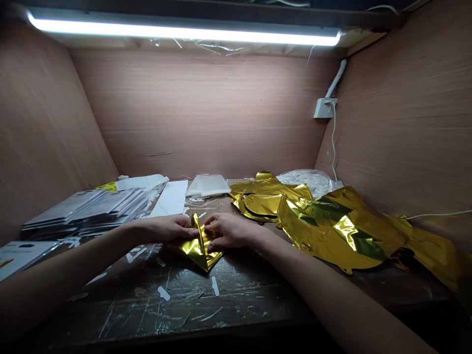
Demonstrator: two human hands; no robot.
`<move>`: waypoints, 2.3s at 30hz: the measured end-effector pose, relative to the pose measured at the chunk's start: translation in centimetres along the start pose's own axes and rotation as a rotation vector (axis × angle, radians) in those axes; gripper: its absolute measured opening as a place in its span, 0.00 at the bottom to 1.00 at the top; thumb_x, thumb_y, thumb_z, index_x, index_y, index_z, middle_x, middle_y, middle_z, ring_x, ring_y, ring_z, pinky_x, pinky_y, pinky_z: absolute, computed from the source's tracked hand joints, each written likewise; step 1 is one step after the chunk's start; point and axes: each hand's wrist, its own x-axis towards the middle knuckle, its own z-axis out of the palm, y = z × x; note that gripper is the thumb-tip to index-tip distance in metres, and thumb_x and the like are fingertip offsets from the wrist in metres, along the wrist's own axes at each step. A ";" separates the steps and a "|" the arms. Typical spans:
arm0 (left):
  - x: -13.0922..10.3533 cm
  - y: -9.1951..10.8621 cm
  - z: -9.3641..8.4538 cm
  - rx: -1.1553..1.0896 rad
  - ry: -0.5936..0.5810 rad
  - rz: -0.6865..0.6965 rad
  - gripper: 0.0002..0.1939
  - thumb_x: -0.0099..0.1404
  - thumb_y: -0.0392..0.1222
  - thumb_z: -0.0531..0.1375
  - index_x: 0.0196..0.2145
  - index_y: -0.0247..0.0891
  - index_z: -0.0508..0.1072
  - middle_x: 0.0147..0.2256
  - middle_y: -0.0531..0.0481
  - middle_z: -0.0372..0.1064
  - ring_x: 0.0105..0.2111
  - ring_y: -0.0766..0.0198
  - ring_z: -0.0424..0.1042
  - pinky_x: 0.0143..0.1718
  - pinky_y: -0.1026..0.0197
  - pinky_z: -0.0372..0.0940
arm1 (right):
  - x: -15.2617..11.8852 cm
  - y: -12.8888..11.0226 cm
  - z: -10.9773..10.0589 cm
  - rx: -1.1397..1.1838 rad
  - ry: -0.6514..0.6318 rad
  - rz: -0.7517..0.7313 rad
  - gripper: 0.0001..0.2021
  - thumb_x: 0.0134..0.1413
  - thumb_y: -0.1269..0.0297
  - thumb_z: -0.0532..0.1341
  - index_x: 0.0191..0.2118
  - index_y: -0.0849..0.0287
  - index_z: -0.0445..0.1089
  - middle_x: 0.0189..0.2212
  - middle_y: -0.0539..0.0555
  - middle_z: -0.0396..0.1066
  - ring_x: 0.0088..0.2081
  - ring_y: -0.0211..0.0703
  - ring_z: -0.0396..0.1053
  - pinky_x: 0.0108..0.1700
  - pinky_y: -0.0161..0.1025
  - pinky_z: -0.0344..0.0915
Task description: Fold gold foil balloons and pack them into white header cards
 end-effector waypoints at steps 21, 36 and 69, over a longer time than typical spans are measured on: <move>1.0 0.5 3.6 0.671 0.475 0.198 0.18 0.73 0.48 0.48 0.37 0.36 0.73 0.34 0.43 0.75 0.32 0.56 0.71 0.33 0.58 0.61 | 0.1 -0.3 0.3 0.088 0.031 0.031 0.26 0.53 0.56 0.72 0.55 0.57 0.72 0.49 0.56 0.72 0.35 0.39 0.68 0.37 0.35 0.65; 0.4 0.0 2.1 0.387 0.446 0.351 0.16 0.72 0.50 0.52 0.40 0.36 0.72 0.36 0.46 0.72 0.33 0.60 0.68 0.34 0.60 0.64 | 0.0 0.2 0.5 0.099 0.017 0.045 0.27 0.53 0.58 0.71 0.58 0.56 0.69 0.50 0.55 0.71 0.36 0.40 0.69 0.38 0.36 0.66; -1.0 -0.1 6.9 0.975 0.489 0.548 0.14 0.70 0.33 0.53 0.37 0.37 0.79 0.39 0.45 0.79 0.37 0.58 0.76 0.46 0.56 0.67 | -0.7 -0.6 -0.2 0.125 0.021 0.050 0.24 0.50 0.53 0.73 0.51 0.60 0.75 0.44 0.54 0.73 0.38 0.41 0.69 0.39 0.36 0.65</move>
